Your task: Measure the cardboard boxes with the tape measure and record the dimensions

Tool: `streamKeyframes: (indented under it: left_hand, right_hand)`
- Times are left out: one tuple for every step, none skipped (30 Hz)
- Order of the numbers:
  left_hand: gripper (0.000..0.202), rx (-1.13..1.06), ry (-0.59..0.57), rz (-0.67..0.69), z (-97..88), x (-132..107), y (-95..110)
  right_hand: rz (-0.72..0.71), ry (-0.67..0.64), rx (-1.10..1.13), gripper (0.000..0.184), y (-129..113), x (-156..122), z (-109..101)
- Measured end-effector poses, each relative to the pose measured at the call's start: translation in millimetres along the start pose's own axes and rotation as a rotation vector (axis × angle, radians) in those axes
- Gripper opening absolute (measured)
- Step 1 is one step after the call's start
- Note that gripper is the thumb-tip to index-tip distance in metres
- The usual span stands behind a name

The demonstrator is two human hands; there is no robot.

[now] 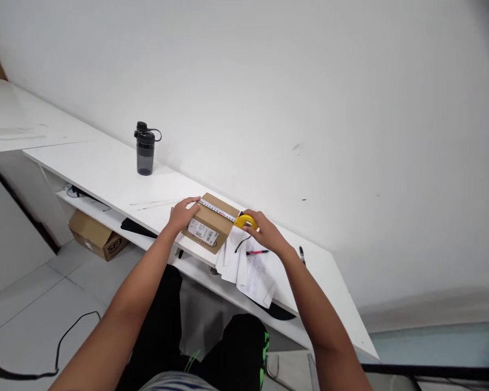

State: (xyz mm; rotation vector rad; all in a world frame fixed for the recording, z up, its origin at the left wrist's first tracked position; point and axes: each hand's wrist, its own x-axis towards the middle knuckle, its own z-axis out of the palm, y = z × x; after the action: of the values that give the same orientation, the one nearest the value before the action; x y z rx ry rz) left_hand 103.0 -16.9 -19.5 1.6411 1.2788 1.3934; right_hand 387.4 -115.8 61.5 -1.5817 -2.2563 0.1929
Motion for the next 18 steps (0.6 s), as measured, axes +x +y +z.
streamKeyframes:
  left_hand:
    - [0.036, -0.026, -0.007, -0.006, 0.2, 1, -1]
    - [0.037, -0.056, -0.015, -0.015, 0.5, 2, -1]
    - [0.038, -0.083, -0.019, -0.023, 0.7, 2, -1]
    - [0.039, -0.107, -0.018, -0.028, 1.0, 2, -1]
    - [0.04, -0.13, -0.017, -0.032, 1.3, 2, 0]
    - [0.041, -0.151, -0.019, -0.037, 1.8, 2, 0]
    - [0.042, -0.174, -0.023, -0.044, 2.4, 2, 1]
    - [0.043, -0.2, -0.026, -0.052, 3.3, 1, 1]
    - [0.043, -0.229, -0.029, -0.063, 4.6, 1, 2]
    - [0.044, -0.26, -0.032, -0.076, 6.3, 1, 3]
    - [0.045, -0.289, -0.027, -0.09, 8.2, 0, 3]
    - [0.045, -0.316, -0.02, -0.101, 10.4, 0, 4]
    - [0.046, -0.337, -0.011, -0.106, 12.6, -1, 5]
    - [0.046, -0.352, -0.001, -0.106, 14.6, -2, 6]
    - [0.047, -0.359, 0.005, -0.108, 16.3, -4, 8]
    - [0.05, -0.359, 0.005, -0.115, 17.6, -7, 9]
    - [0.055, -0.346, 0.002, -0.13, 18.4, -12, 11]
    - [0.061, -0.319, -0.002, -0.151, 18.6, -17, 12]
  right_hand:
    - [0.013, 0.002, 0.013, 0.043, 5, -5, -1]
    - [0.02, 0.006, 0.028, 0.043, 10, -8, -1]
    - [0.02, 0.013, 0.045, 0.044, 13, -9, 0]
    - [0.016, 0.025, 0.062, 0.044, 16, -9, 0]
    - [0.007, 0.039, 0.078, 0.045, 17, -8, 1]
    - [-0.006, 0.057, 0.092, 0.045, 18, -6, 2]
    - [-0.021, 0.079, 0.103, 0.045, 17, -3, 3]
    - [-0.038, 0.099, 0.11, 0.046, 15, 1, 4]
    - [-0.054, 0.115, 0.114, 0.046, 12, 5, 6]
    - [-0.069, 0.123, 0.112, 0.046, 7, 10, 8]
    - [-0.081, 0.123, 0.107, 0.046, 0, 16, 11]
    - [-0.087, 0.117, 0.101, 0.046, -7, 24, 14]
    - [-0.091, 0.106, 0.097, 0.046, -16, 33, 19]
    - [-0.093, 0.098, 0.099, 0.046, -25, 44, 24]
    - [-0.096, 0.097, 0.109, 0.047, -34, 56, 30]
    - [-0.104, 0.102, 0.126, 0.049, -44, 69, 37]
    - [-0.123, 0.11, 0.152, 0.051, -54, 81, 44]
    - [-0.152, 0.118, 0.182, 0.052, -63, 93, 50]
